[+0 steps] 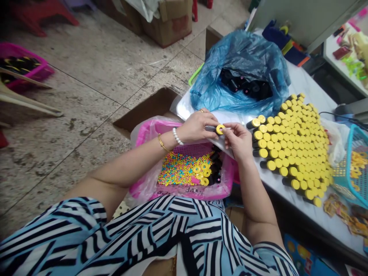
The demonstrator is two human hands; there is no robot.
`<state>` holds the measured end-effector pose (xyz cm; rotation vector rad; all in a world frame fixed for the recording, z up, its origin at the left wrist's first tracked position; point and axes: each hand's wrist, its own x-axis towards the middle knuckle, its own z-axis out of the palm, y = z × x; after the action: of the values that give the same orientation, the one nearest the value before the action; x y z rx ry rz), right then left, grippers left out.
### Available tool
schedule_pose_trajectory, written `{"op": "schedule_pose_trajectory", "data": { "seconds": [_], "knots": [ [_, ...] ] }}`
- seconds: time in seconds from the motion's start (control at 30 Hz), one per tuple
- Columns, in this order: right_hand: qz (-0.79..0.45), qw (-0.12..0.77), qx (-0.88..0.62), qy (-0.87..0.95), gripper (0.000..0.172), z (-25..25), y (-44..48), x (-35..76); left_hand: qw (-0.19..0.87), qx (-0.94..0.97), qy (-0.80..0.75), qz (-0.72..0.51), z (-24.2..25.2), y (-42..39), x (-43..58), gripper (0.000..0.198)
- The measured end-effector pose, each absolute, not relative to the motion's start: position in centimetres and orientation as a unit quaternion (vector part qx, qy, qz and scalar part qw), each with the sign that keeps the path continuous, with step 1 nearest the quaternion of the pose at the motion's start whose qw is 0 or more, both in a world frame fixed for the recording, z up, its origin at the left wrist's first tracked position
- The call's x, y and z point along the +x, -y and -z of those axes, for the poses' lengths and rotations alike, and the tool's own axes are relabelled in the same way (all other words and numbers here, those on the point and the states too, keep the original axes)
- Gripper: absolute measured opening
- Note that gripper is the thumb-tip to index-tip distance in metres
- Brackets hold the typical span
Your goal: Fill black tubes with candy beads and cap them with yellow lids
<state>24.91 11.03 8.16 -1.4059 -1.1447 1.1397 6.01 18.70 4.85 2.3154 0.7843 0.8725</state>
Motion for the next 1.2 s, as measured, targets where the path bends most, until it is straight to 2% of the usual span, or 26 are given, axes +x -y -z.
{"op": "schedule_pose_trajectory", "data": {
  "seconds": [0.3, 0.63, 0.73, 0.87, 0.93, 1.1, 1.2],
  "knots": [
    [-0.468, 0.476, -0.576, 0.471, 0.025, -7.6, -11.1, 25.0, 0.249, 0.864, -0.293, -0.324, -4.6, -18.6, 6.0, 0.03],
    [-0.446, 0.48, -0.568, 0.498, 0.028, -7.6, -11.1, 24.6, 0.26, 0.861, -0.285, -0.332, -5.2, -18.2, 5.9, 0.022],
    [-0.448, 0.475, -0.567, 0.503, 0.029, -7.4, -11.1, 24.7, 0.357, 0.811, -0.321, -0.334, -7.0, -17.3, 5.6, 0.03],
    [-0.449, 0.472, -0.557, 0.515, 0.029, -7.7, -10.9, 24.6, 0.592, 0.683, -0.34, -0.258, -8.8, -16.1, 5.8, 0.052],
    [-0.446, 0.468, -0.554, 0.524, 0.027, -8.4, -11.1, 24.4, 0.672, 0.616, -0.332, -0.244, -8.9, -15.9, 6.1, 0.054],
    [-0.45, 0.467, -0.545, 0.531, 0.029, -9.3, -12.1, 24.1, 0.753, 0.49, -0.324, -0.298, -7.9, -15.4, 6.9, 0.048],
    [-0.471, 0.461, -0.552, 0.512, 0.03, -8.3, -11.7, 24.6, 0.793, 0.42, -0.347, -0.272, -7.4, -14.9, 7.2, 0.042]
  ]
}}
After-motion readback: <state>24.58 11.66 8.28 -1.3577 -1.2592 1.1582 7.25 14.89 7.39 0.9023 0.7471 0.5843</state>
